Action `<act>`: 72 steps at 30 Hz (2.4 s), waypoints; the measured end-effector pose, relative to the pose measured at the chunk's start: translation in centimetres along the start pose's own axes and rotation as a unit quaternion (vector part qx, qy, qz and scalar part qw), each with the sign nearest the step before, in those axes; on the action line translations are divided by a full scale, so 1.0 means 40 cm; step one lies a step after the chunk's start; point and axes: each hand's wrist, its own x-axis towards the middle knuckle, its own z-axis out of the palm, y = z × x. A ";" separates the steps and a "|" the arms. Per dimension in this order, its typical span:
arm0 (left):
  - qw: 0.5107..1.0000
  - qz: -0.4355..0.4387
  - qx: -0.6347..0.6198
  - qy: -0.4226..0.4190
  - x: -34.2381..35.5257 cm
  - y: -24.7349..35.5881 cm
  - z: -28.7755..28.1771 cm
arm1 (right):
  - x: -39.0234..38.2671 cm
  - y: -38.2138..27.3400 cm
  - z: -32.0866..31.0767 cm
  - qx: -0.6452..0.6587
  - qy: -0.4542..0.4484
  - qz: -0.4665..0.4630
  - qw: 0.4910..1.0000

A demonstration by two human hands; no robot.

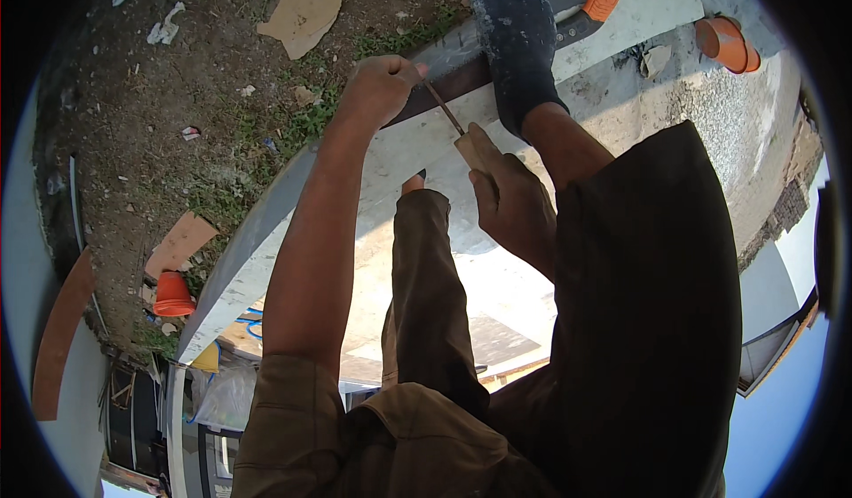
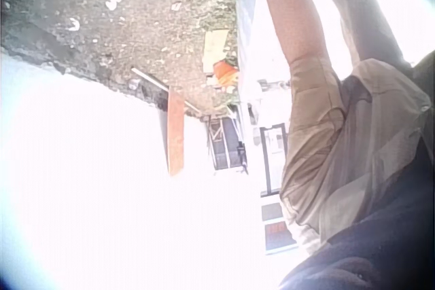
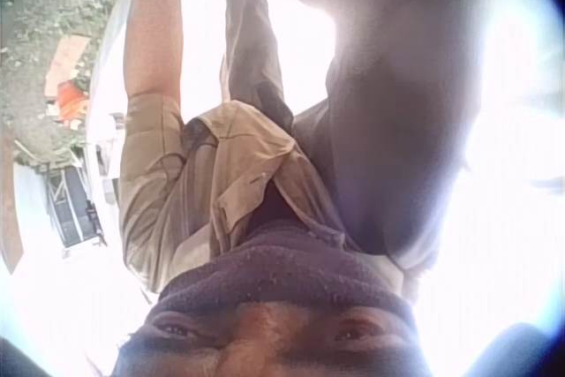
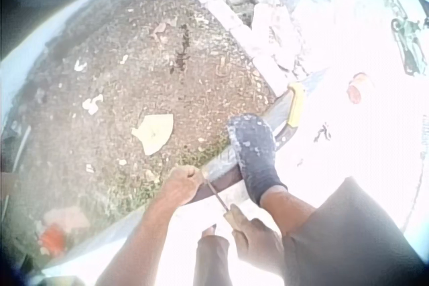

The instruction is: Sawing a piece of wood and then a larger sheet of plywood using a hand saw.

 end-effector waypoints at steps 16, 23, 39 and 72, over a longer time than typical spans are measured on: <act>0.999 0.007 0.028 0.015 0.016 0.011 -0.042 | 0.026 -0.016 0.020 0.063 0.008 0.018 0.998; 0.999 0.027 0.005 0.020 -0.024 -0.016 0.001 | -0.014 -0.021 0.017 0.026 -0.013 0.035 0.999; 0.998 -0.036 -0.003 0.061 0.086 0.049 -0.074 | 0.128 -0.053 0.057 -0.058 -0.002 0.040 0.997; 1.000 0.004 0.010 0.012 -0.017 -0.006 -0.009 | 0.004 -0.030 -0.010 0.034 -0.034 0.033 0.998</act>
